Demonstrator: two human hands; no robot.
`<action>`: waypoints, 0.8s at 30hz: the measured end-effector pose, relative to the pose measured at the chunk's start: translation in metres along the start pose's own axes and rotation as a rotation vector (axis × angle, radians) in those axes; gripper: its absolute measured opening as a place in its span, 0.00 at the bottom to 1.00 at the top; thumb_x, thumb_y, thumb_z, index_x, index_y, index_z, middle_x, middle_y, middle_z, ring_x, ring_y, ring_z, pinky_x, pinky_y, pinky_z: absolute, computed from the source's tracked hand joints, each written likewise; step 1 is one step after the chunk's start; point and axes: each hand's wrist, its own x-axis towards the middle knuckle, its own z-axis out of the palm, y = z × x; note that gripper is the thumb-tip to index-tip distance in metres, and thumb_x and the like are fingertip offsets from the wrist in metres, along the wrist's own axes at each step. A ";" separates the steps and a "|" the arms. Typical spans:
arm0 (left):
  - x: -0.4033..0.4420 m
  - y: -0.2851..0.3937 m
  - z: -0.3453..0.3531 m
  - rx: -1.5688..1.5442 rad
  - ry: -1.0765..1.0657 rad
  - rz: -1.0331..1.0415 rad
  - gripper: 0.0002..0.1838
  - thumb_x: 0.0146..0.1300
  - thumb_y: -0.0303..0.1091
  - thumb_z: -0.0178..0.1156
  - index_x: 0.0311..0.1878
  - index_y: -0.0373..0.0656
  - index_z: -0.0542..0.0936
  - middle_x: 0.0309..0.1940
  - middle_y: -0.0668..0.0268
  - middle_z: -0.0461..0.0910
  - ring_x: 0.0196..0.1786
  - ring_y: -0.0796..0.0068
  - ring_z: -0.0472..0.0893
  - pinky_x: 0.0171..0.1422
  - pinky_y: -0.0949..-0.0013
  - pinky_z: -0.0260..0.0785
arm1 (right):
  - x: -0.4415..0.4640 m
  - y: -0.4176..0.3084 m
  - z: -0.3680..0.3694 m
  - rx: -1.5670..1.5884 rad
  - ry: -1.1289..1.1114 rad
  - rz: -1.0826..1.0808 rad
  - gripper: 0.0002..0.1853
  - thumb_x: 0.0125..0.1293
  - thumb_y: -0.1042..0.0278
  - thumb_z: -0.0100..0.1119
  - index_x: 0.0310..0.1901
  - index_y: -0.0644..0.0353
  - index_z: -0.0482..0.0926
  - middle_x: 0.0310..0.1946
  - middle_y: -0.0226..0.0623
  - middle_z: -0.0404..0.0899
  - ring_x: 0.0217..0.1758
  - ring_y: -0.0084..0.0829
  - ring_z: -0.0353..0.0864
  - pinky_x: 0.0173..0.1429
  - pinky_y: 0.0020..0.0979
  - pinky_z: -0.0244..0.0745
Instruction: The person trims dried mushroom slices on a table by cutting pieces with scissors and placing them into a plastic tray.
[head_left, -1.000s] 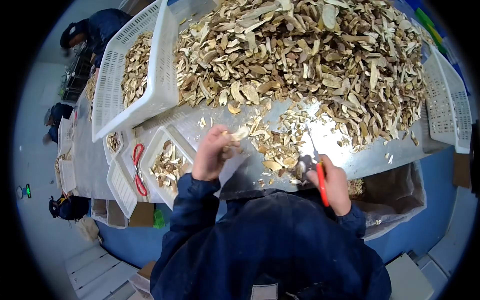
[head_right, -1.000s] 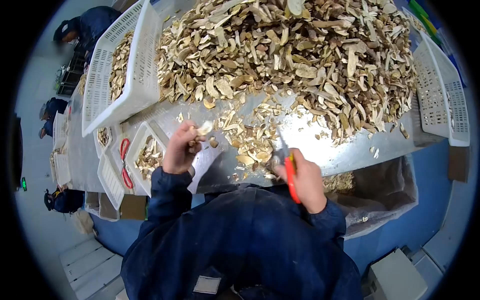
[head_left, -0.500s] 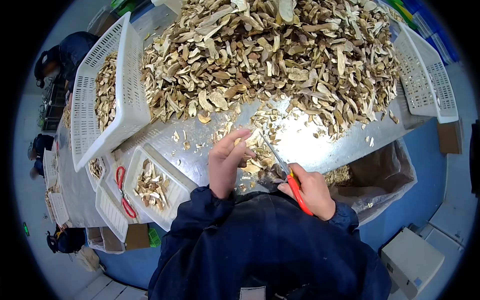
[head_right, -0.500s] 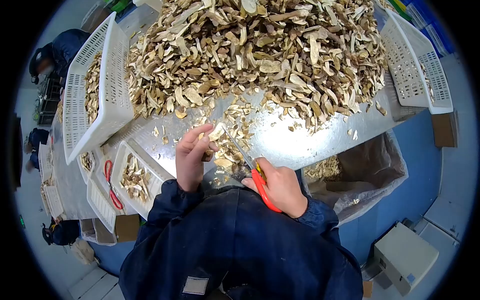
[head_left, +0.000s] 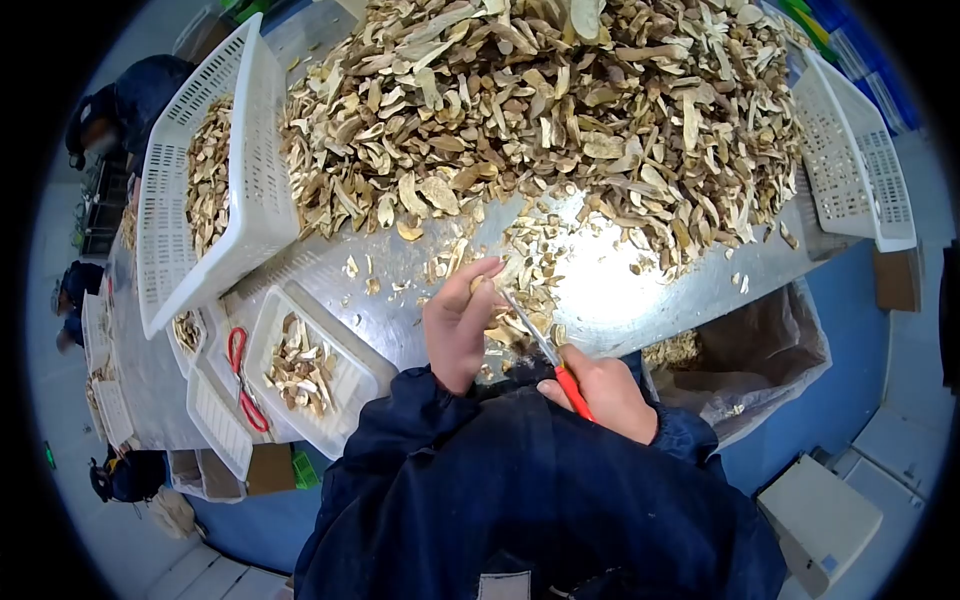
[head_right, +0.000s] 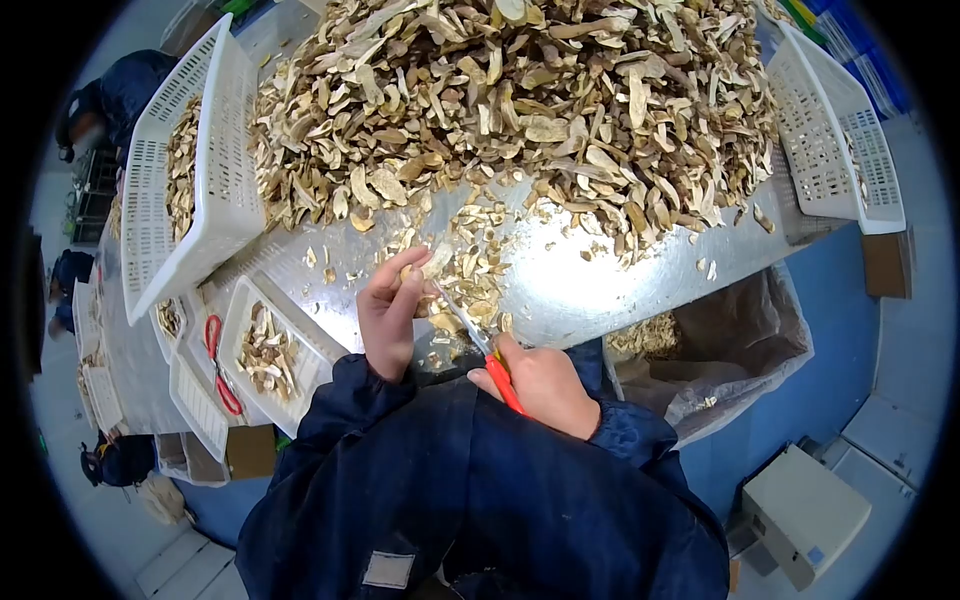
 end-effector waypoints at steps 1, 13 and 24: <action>0.001 -0.001 -0.002 0.008 -0.003 -0.002 0.16 0.70 0.35 0.54 0.57 0.41 0.77 0.28 0.72 0.81 0.27 0.90 0.72 0.33 0.83 0.63 | 0.001 -0.001 -0.002 0.012 0.048 0.016 0.23 0.62 0.49 0.63 0.40 0.64 0.72 0.15 0.47 0.75 0.21 0.51 0.78 0.26 0.44 0.71; -0.006 0.003 -0.003 0.010 -0.009 0.082 0.16 0.71 0.34 0.54 0.58 0.39 0.76 0.39 0.67 0.83 0.32 0.88 0.77 0.36 0.82 0.66 | 0.000 -0.009 -0.005 0.056 0.098 0.087 0.22 0.62 0.50 0.63 0.40 0.63 0.72 0.15 0.47 0.75 0.21 0.50 0.78 0.26 0.44 0.72; -0.002 -0.006 -0.002 -0.032 -0.007 0.172 0.16 0.70 0.30 0.52 0.58 0.36 0.75 0.48 0.62 0.82 0.38 0.84 0.79 0.40 0.80 0.69 | 0.001 -0.008 0.001 0.021 0.051 0.073 0.22 0.62 0.48 0.61 0.37 0.63 0.72 0.16 0.50 0.75 0.21 0.52 0.78 0.27 0.45 0.72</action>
